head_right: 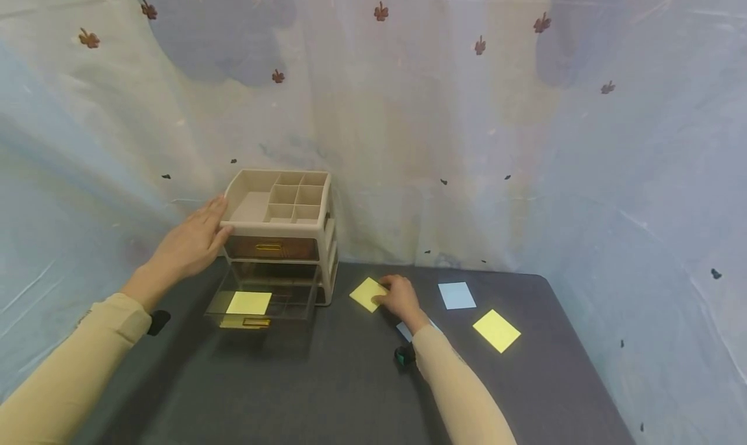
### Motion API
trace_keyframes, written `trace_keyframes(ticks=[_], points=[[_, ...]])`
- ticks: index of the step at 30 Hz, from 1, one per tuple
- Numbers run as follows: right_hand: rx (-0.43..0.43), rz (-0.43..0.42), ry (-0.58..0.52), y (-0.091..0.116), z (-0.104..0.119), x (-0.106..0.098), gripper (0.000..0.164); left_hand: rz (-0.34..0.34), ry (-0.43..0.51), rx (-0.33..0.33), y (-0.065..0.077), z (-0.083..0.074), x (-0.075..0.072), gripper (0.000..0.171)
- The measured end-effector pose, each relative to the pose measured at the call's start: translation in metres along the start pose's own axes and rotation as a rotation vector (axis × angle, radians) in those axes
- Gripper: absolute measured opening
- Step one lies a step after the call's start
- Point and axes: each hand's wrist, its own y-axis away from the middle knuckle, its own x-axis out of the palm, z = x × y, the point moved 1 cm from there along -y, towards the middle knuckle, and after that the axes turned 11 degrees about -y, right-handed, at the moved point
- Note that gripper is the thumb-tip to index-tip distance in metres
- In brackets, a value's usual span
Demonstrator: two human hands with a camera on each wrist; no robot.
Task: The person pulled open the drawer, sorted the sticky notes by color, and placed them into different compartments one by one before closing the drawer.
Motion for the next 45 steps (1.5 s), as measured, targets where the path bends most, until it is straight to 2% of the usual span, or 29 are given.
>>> trace_keyframes(ticks=[11,25,31,45], points=[[0.001,-0.012,0.028,0.001,0.003,0.002,0.042,0.002,0.006,-0.002,0.001,-0.001,-0.001,0.073],[-0.038,-0.051,-0.064,0.003,0.007,0.004,0.047,-0.004,0.009,0.0,0.0,-0.001,-0.002,0.073],[-0.012,-0.076,-0.095,0.004,0.006,0.004,0.044,-0.003,0.006,0.002,0.0,0.0,0.001,0.073],[-0.046,-0.097,-0.193,0.017,0.021,-0.002,0.026,-0.005,0.009,0.002,0.002,-0.001,0.0,0.073]])
